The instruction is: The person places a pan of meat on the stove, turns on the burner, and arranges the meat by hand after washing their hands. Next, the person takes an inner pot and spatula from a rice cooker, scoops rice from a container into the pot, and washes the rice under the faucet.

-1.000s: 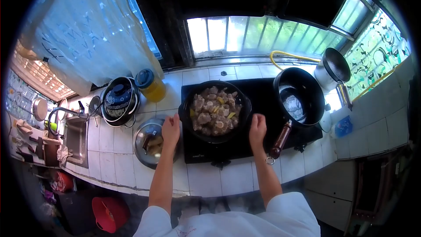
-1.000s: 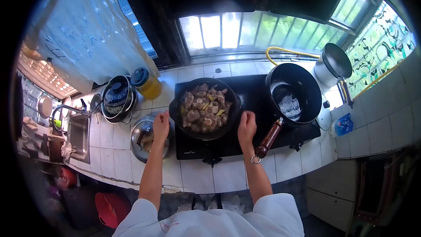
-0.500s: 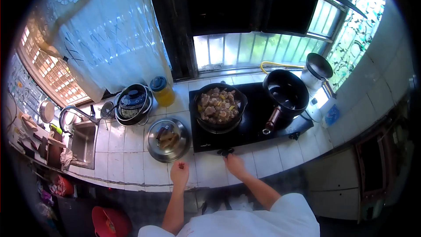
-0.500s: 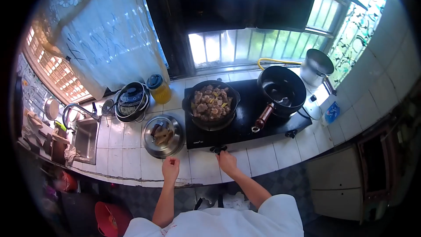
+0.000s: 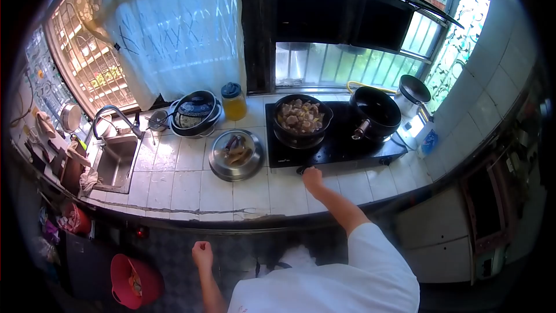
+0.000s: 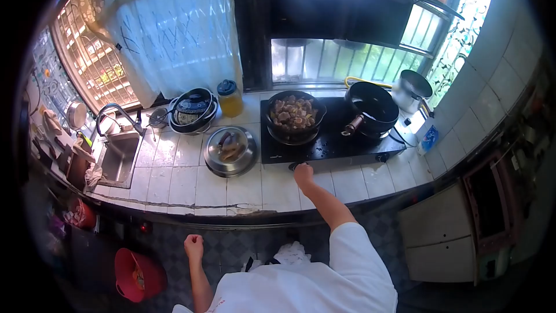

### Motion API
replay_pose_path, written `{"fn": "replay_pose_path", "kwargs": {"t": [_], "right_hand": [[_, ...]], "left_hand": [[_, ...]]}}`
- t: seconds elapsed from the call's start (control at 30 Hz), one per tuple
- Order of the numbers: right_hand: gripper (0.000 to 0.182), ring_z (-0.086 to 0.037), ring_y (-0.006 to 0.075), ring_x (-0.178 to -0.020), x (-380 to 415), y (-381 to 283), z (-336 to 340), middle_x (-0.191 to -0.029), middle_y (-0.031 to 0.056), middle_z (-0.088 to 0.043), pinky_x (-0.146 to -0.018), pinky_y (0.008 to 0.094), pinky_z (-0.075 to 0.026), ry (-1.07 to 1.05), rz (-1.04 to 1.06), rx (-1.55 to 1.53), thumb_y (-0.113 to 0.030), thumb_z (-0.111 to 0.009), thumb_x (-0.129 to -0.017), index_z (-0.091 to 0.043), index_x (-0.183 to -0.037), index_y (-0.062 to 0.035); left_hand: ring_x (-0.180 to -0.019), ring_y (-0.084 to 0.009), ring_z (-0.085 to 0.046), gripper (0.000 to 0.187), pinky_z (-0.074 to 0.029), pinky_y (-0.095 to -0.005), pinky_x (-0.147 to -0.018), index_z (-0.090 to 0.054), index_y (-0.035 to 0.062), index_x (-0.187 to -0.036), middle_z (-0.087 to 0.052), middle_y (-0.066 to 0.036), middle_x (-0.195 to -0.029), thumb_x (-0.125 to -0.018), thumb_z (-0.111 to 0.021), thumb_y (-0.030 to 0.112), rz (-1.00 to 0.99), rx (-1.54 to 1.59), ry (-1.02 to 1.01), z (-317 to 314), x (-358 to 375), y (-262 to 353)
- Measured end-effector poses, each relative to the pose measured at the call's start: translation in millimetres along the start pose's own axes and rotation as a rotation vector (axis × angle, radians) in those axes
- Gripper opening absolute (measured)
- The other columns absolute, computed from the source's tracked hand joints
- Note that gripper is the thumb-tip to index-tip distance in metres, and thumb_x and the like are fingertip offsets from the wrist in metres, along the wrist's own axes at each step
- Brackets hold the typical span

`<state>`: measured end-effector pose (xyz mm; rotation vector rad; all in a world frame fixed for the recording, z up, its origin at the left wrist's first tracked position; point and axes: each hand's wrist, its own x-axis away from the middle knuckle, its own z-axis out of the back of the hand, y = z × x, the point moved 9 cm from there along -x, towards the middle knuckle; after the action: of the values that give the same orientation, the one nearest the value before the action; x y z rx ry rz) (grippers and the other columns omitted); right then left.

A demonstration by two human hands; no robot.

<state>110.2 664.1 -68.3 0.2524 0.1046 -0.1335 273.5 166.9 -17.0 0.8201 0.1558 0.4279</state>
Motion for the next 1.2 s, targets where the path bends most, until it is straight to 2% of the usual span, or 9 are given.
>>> {"fn": "replay_pose_path", "kwargs": {"t": [0.03,0.17,0.27,0.53,0.93,1.0,1.03,1.1,1.2], "right_hand": [[0.017,-0.058,0.0228,-0.064,-2.4,-1.9,2.1,-0.072,0.0092,-0.056,-0.041,0.0347,-0.040,0.021,0.041,0.160,-0.018,-0.050,-0.076,-0.062,-0.076,-0.0058],[0.017,-0.055,0.0208,-0.063,-4.2,-3.6,-2.8,-0.070,0.0094,-0.054,-0.043,0.0319,-0.039,-0.039,0.186,0.401,-0.016,-0.050,-0.076,-0.061,-0.081,-0.0030],[0.017,-0.050,0.0212,-0.057,-3.5,-15.7,-19.1,-0.066,0.0085,-0.050,-0.039,0.0345,-0.032,0.131,0.243,0.553,-0.017,-0.049,-0.075,-0.060,-0.077,-0.0037],[0.017,-0.048,0.0198,-0.055,-5.7,-13.2,-21.1,-0.064,0.0069,-0.047,-0.039,0.0339,-0.029,0.137,0.232,0.621,-0.018,-0.047,-0.076,-0.059,-0.072,-0.0063],[0.017,-0.047,0.0189,-0.054,-1.7,-18.7,-15.3,-0.063,0.0071,-0.046,-0.038,0.0327,-0.028,0.137,0.235,0.692,-0.018,-0.047,-0.077,-0.058,-0.073,-0.0052],[0.017,-0.047,0.0190,-0.054,-3.3,-15.0,-13.8,-0.064,0.0072,-0.046,-0.039,0.0325,-0.028,0.142,0.232,0.675,-0.018,-0.047,-0.077,-0.058,-0.074,-0.0050],[0.016,-0.047,0.0188,-0.054,-3.7,-14.3,-15.5,-0.064,0.0071,-0.046,-0.039,0.0324,-0.028,0.127,0.233,0.659,-0.017,-0.047,-0.077,-0.057,-0.075,-0.0048],[0.016,-0.047,0.0187,-0.054,-4.1,-13.5,-14.7,-0.064,0.0071,-0.046,-0.039,0.0324,-0.028,0.112,0.237,0.641,-0.017,-0.047,-0.077,-0.057,-0.076,-0.0046],[0.016,-0.047,0.0186,-0.054,-4.3,-13.7,-14.8,-0.064,0.0070,-0.046,-0.039,0.0321,-0.029,0.087,0.249,0.686,-0.017,-0.047,-0.077,-0.057,-0.077,-0.0043]], "left_hand": [[-0.061,-0.0224,-0.059,0.013,-0.046,-0.0323,-0.060,-0.061,0.0020,-0.073,-0.060,-0.011,-0.065,-0.072,-0.059,0.014,0.010,0.018,-0.032,-2.5,5.7,5.5],[-0.064,-0.0237,-0.060,0.014,-0.046,-0.0331,-0.061,-0.061,0.0018,-0.075,-0.061,-0.011,-0.067,-0.073,-0.060,0.016,-0.043,-0.031,-0.127,-6.0,23.5,34.6],[-0.066,-0.0250,-0.061,0.016,-0.047,-0.0339,-0.062,-0.061,0.0018,-0.076,-0.062,-0.012,-0.068,-0.074,-0.060,0.018,-0.043,-0.040,-0.142,0.0,27.0,34.6],[-0.068,-0.0259,-0.061,0.015,-0.047,-0.0342,-0.063,-0.061,0.0018,-0.078,-0.062,-0.013,-0.070,-0.075,-0.059,0.017,-0.007,-0.072,-0.139,10.1,48.9,-2.3],[-0.066,-0.0257,-0.061,0.018,-0.046,-0.0344,-0.062,-0.062,0.0011,-0.077,-0.062,-0.014,-0.069,-0.075,-0.059,0.018,0.020,-0.104,-0.119,29.1,70.5,-46.8],[-0.063,-0.0176,-0.058,0.018,-0.046,-0.0299,-0.062,-0.062,-0.0014,-0.078,-0.062,-0.010,-0.068,-0.074,-0.060,0.016,0.045,-0.095,-0.126,29.7,75.3,-45.8],[-0.063,-0.0176,-0.058,0.018,-0.046,-0.0299,-0.062,-0.062,-0.0014,-0.078,-0.062,-0.010,-0.068,-0.074,-0.060,0.016,0.047,-0.096,-0.125,30.0,77.3,-45.5],[-0.066,-0.0258,-0.061,0.019,-0.046,-0.0346,-0.062,-0.062,0.0008,-0.079,-0.062,-0.014,-0.070,-0.075,-0.059,0.019,0.035,-0.114,-0.134,30.8,81.5,-41.9],[-0.066,-0.0264,-0.061,0.019,-0.046,-0.0349,-0.062,-0.062,0.0005,-0.079,-0.062,-0.014,-0.070,-0.075,-0.058,0.019,0.043,-0.103,-0.149,30.5,82.9,-42.7]]}}
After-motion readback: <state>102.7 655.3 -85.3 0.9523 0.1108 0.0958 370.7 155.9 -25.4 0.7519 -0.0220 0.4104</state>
